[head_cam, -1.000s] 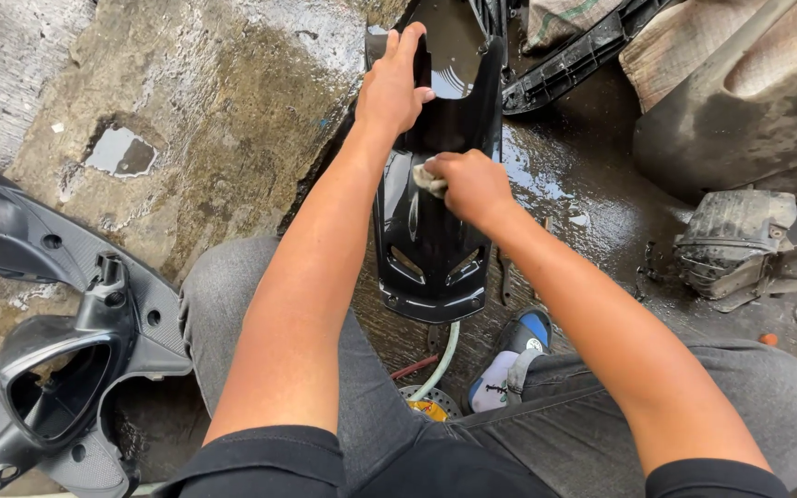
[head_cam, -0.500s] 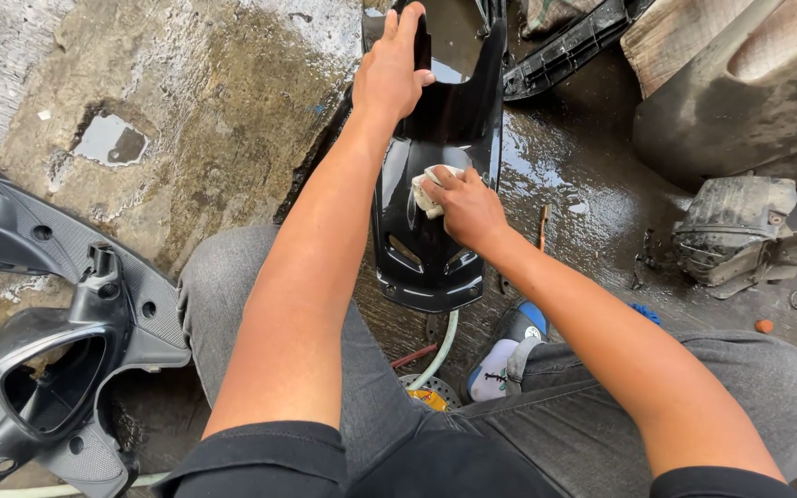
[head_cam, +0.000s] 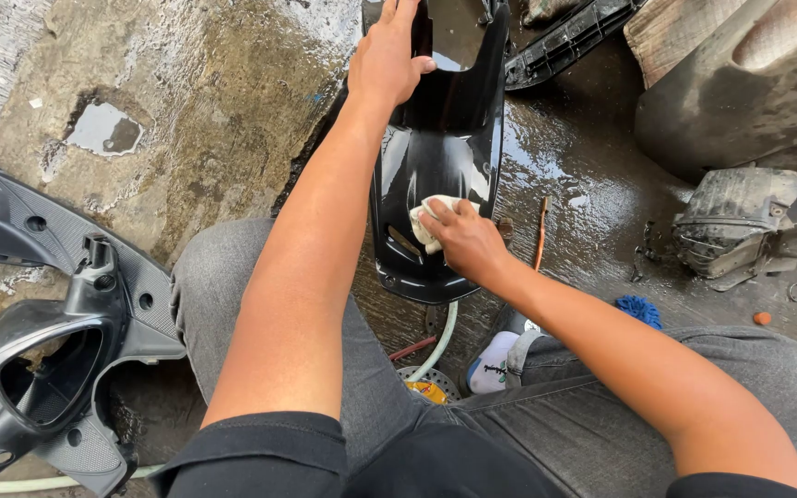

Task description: Cleaning motorcycle fairings and plastic body components using a wet cloth

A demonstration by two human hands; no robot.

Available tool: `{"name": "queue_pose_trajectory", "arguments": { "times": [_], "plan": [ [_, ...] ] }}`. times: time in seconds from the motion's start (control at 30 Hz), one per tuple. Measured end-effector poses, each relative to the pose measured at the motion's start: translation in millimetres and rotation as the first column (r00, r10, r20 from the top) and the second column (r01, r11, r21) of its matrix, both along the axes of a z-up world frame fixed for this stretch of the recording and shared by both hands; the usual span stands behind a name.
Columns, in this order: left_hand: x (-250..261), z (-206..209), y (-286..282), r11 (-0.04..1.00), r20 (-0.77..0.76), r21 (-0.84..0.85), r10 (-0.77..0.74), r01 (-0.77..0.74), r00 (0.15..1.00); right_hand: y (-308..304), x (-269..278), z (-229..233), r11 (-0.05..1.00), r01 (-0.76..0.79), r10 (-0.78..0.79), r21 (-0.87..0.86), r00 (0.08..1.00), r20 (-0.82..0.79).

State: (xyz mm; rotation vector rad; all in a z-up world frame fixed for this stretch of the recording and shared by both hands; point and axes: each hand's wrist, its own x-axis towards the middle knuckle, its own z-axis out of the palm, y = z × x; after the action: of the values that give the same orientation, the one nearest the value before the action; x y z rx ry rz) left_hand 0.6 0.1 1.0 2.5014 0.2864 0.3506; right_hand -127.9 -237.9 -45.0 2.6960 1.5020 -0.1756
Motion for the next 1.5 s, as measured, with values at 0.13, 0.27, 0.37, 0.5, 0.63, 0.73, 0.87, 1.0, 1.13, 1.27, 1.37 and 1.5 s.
{"name": "queue_pose_trajectory", "arguments": {
  "times": [0.13, 0.27, 0.37, 0.5, 0.63, 0.73, 0.87, 1.0, 1.13, 1.27, 1.37, 1.5],
  "plan": [
    [3, -3, 0, 0.999, -0.053, -0.021, 0.029, -0.03, 0.998, -11, -14, -18, 0.999, -0.038, 0.039, -0.027, 0.998, 0.041],
    [3, -1, 0, 0.999, -0.073, -0.028, 0.022, -0.024, 0.997, -14, -25, -1, 0.993, -0.114, 0.114, 0.036, 0.993, 0.02],
    [2, -3, 0, 0.999, -0.08, -0.028, 0.031, -0.033, 0.996, 3, -8, 30, 0.99, -0.103, 0.085, -0.093, 0.98, -0.182],
    [5, -7, 1, 1.0, -0.075, -0.007, 0.024, -0.025, 0.997, 39, 33, 71, 0.994, 0.015, 0.014, 0.111, 0.967, -0.256],
    [4, -2, 1, 0.999, -0.063, -0.001, 0.034, -0.034, 0.997, 62, 78, 27, 0.981, -0.098, 0.035, 0.168, 0.938, 0.344],
    [5, -5, 2, 0.999, -0.083, -0.019, 0.028, -0.03, 0.996, 72, 89, -2, 0.966, -0.193, 0.072, 0.175, 0.843, 0.533],
    [5, -7, -1, 0.999, -0.089, -0.024, 0.035, -0.038, 0.995, 67, 85, -15, 0.982, -0.092, 0.03, 0.167, 0.94, 0.341],
    [7, -10, -3, 0.999, -0.074, -0.022, 0.034, -0.036, 0.997, 56, 83, -13, 0.995, -0.099, 0.099, 0.02, 0.994, 0.039],
    [8, -12, -3, 0.999, -0.105, -0.026, 0.031, -0.034, 0.994, 63, 100, 17, 0.99, 0.002, -0.028, -0.144, 0.983, -0.181],
    [8, -14, -3, 0.999, -0.069, -0.029, 0.029, -0.032, 0.997, 65, 98, 9, 0.986, -0.157, 0.145, 0.053, 0.973, 0.178],
    [11, -17, -1, 0.999, -0.061, -0.036, 0.03, -0.032, 0.998, 68, 83, -9, 0.991, -0.131, 0.122, 0.023, 0.961, 0.248],
    [10, -22, -3, 0.998, -0.037, -0.045, 0.034, -0.035, 0.999, 60, 67, -18, 0.993, -0.116, 0.107, 0.027, 0.968, 0.226]
  ]
}}
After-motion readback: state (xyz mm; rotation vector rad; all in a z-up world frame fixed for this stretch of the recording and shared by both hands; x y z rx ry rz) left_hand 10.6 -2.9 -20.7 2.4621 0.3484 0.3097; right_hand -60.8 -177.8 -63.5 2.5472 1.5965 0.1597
